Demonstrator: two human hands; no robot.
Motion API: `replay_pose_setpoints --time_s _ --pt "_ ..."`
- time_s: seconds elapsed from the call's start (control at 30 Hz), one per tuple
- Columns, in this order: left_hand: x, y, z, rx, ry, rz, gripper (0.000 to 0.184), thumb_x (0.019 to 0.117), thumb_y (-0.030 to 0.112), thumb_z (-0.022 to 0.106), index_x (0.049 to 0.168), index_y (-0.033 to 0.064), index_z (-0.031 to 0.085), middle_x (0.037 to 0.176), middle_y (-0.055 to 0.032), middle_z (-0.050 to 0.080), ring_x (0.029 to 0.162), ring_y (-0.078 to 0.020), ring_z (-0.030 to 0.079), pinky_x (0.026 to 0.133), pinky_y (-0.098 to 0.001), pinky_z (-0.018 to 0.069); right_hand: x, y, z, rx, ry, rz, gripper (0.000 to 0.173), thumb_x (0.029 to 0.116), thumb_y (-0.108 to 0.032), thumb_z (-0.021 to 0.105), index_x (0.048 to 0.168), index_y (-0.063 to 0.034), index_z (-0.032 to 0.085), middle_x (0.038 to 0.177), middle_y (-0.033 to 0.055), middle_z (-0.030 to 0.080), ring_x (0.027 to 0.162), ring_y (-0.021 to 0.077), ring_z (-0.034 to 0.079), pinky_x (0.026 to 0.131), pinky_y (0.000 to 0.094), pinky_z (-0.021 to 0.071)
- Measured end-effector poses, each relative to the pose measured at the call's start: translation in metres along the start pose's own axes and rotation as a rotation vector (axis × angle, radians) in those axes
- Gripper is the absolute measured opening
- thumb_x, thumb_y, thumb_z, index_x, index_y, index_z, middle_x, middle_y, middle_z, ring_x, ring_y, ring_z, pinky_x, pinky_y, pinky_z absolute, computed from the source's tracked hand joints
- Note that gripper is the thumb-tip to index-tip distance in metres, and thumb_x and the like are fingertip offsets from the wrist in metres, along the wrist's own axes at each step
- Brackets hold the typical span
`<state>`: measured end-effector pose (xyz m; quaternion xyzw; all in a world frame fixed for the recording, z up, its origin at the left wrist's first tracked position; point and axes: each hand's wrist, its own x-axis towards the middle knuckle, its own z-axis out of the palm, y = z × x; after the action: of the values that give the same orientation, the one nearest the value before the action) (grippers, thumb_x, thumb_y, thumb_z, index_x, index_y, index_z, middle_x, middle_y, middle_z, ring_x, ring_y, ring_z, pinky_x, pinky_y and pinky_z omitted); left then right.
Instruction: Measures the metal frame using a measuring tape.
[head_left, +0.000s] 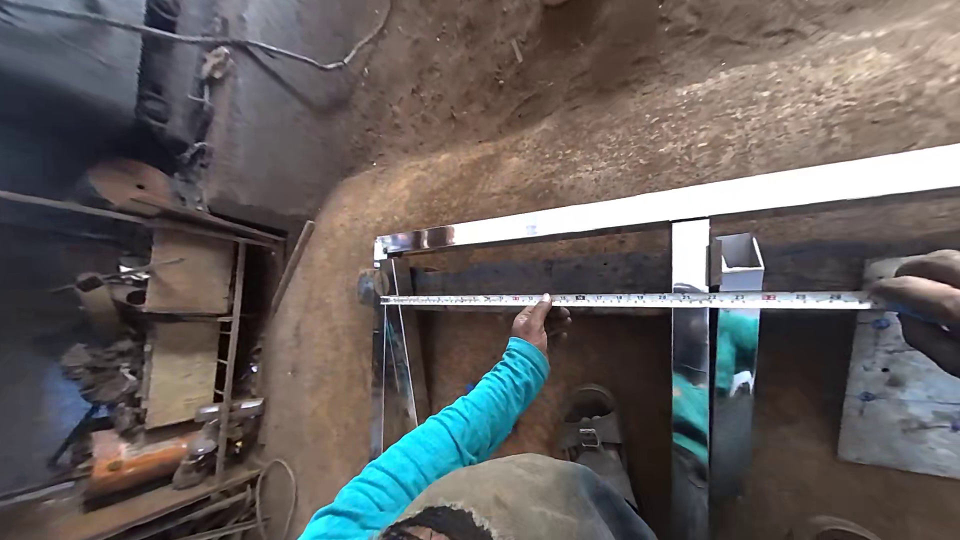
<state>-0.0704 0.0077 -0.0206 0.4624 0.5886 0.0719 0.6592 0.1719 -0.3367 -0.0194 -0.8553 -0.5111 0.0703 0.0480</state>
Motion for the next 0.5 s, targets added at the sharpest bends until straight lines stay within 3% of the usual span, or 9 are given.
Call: replay_pose_setpoints --time_s 0.5 --pt "-0.004 -0.003 0.0 -0.01 0.008 0.088 0.035 0.1122 0.025 0.04 0.097 0.002 0.062 0.076 -0.0058 0.069 0.065 -0.0124 0.066 0.059 -0.0261 0.0551 -0.003 0.01 0.011 0.037 0.059 -0.038 0.019 0.0862 -0.005 0.072 0.105 -0.0064 0.074 0.111 0.0179 0.07 0.098 0.0474 0.064 0.073 0.0635 0.0486"
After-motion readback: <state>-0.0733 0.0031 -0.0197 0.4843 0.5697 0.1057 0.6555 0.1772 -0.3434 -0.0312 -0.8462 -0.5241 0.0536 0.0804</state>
